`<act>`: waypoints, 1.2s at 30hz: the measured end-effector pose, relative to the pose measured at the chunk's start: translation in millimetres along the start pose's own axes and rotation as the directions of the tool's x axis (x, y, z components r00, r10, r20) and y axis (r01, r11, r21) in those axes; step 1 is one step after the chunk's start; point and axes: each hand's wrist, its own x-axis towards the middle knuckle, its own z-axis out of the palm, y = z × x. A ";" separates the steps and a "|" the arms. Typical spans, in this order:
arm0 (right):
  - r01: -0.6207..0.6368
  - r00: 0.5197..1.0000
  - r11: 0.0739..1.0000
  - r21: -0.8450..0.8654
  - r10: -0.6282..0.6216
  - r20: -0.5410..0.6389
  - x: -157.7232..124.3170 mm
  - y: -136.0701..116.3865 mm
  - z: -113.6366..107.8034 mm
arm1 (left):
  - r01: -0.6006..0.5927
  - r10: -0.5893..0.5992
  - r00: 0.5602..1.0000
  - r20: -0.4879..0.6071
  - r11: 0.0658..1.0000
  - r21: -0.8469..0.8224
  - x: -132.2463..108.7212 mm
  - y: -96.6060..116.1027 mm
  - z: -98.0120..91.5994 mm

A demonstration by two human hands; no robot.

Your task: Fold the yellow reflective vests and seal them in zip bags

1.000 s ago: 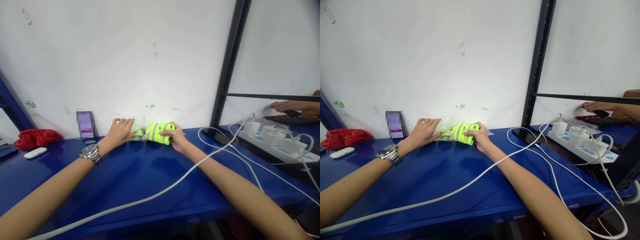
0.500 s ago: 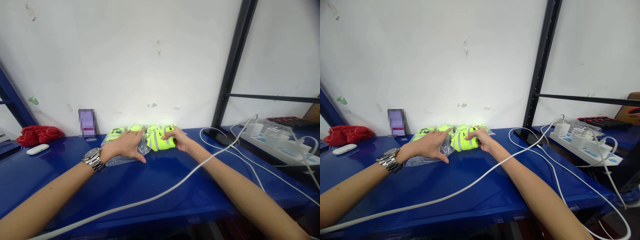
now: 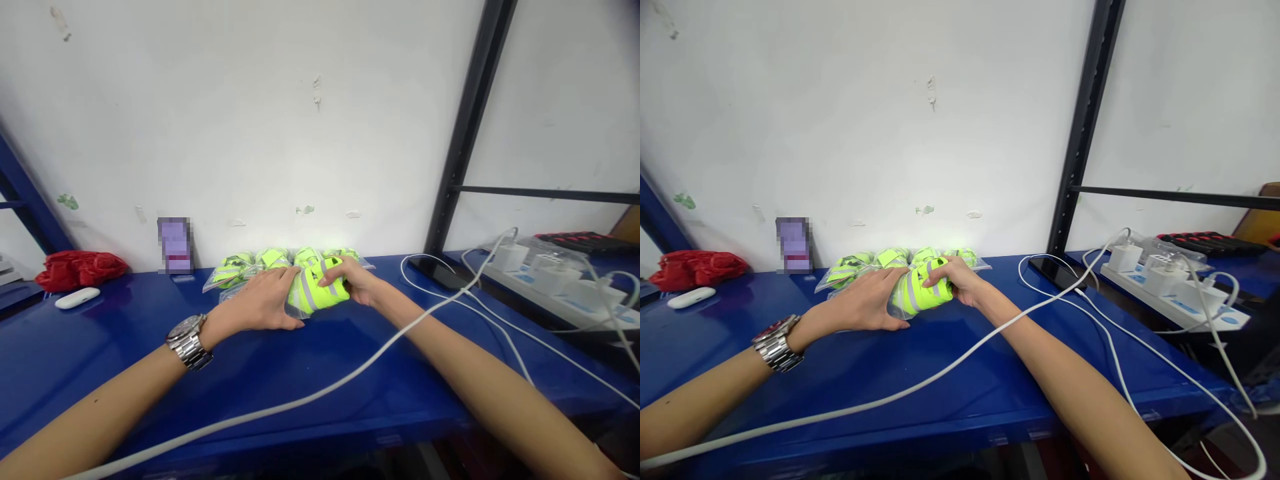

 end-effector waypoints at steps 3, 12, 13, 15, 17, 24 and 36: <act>0.033 0.999 0.999 0.010 -0.034 0.032 -4.1 -0.5 7.2 | -0.011 0.009 0.996 -0.087 1.000 -0.020 2.1 12.2 0.4; 0.146 0.987 0.981 -0.125 -0.152 -0.044 -7.1 24.2 33.4 | -0.055 0.064 0.968 -0.241 0.998 0.043 4.8 21.2 1.2; 0.147 0.984 0.977 -0.155 -0.160 -0.076 -7.1 26.0 33.6 | -0.061 0.073 0.963 -0.259 0.997 0.051 4.1 20.0 1.6; 0.165 0.974 0.970 -0.180 -0.189 -0.125 -7.8 27.2 32.6 | -0.071 0.090 0.952 -0.293 0.995 0.077 2.8 17.1 2.0; 0.200 0.974 0.972 -0.121 -0.210 -0.083 -9.8 25.7 30.9 | -0.084 0.116 0.941 -0.318 0.990 0.113 1.8 14.1 1.6; 0.297 0.951 0.951 0.090 -0.303 0.063 -16.5 21.8 34.2 | -0.085 0.147 0.904 -0.401 0.982 0.168 -2.1 8.2 -2.0; 0.430 0.895 0.786 -0.443 -0.435 0.099 -4.7 42.8 41.9 | -0.090 0.119 0.912 -0.393 0.992 0.090 3.0 16.6 8.1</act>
